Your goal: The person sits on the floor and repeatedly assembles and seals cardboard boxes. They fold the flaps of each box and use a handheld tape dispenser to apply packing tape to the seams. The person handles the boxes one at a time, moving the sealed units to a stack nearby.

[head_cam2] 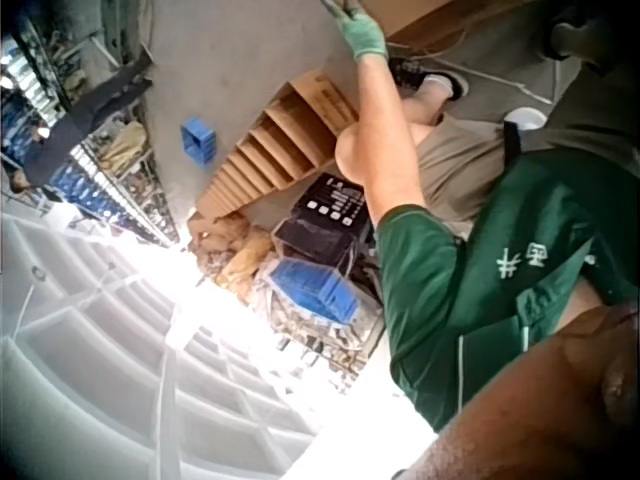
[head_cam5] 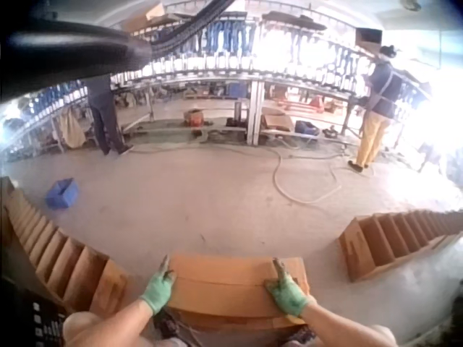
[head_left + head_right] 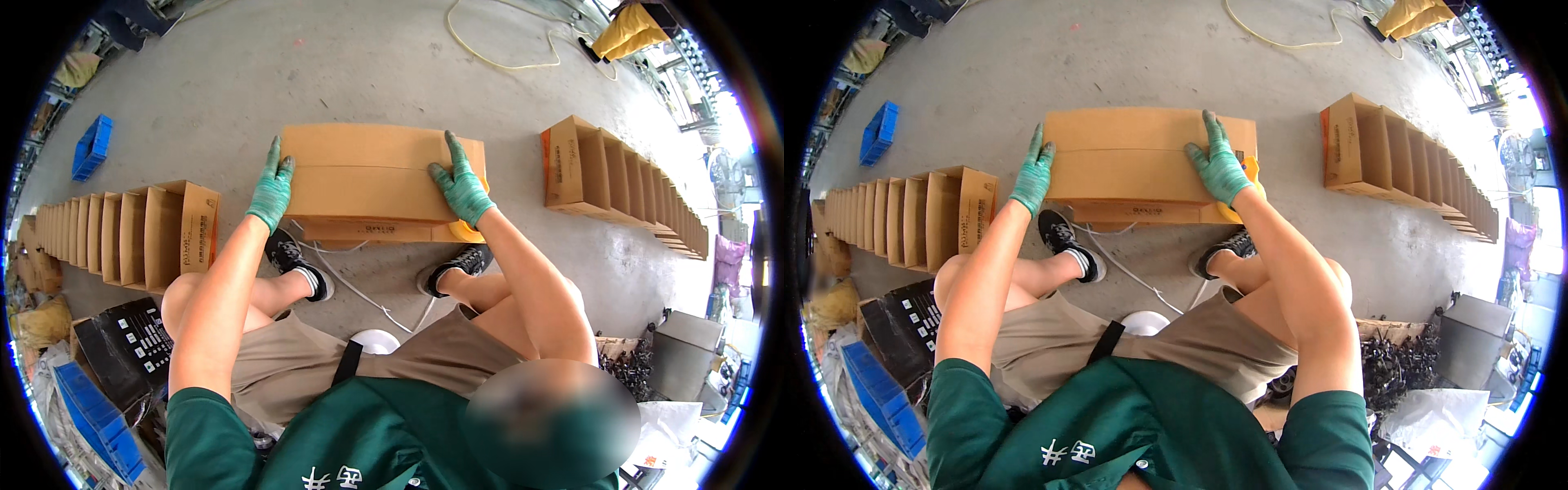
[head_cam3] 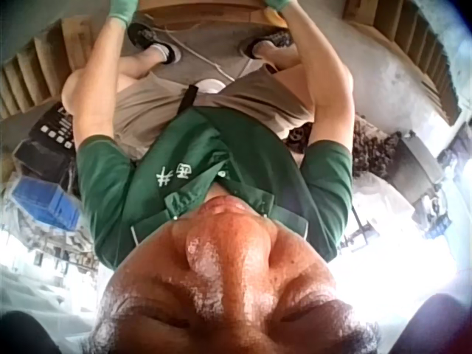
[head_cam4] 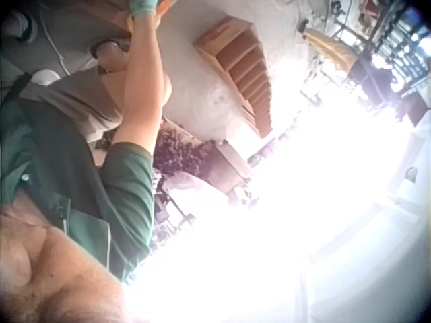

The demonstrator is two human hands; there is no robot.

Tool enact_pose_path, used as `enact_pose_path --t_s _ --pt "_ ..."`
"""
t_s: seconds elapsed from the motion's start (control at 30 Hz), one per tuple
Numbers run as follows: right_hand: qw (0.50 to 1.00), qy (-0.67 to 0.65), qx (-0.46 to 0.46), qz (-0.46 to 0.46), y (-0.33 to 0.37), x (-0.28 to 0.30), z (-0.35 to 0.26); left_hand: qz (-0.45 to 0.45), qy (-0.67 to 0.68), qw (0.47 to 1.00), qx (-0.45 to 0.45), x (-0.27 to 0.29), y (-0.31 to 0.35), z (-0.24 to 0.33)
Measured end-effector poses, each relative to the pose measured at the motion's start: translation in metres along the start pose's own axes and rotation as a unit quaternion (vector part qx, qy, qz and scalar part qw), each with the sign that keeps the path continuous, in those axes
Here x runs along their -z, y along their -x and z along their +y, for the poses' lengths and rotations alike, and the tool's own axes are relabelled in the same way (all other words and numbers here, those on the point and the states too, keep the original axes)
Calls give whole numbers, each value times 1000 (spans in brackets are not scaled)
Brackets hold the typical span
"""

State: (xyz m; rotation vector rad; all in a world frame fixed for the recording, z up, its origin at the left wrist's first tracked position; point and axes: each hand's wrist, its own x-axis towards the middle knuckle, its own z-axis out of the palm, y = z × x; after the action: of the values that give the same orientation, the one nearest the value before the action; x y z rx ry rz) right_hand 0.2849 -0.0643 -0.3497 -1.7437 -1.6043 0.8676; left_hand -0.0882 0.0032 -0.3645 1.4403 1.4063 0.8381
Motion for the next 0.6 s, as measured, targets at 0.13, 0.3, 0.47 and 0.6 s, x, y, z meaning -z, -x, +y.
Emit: enact_pose_path --t_s 0.13,0.3,0.47,0.6 --pt "997 79 19 -11 -6 6 1 14 -39 999 -28 1 -2 -11" --pt "947 -259 -184 -40 -27 51 -7 36 -64 994 -75 10 1 -23" --pt "886 382 -160 -207 -10 28 117 32 -58 995 -69 0 -2 -9" --pt "916 59 -392 54 19 -44 114 61 -103 990 -75 9 4 -14"
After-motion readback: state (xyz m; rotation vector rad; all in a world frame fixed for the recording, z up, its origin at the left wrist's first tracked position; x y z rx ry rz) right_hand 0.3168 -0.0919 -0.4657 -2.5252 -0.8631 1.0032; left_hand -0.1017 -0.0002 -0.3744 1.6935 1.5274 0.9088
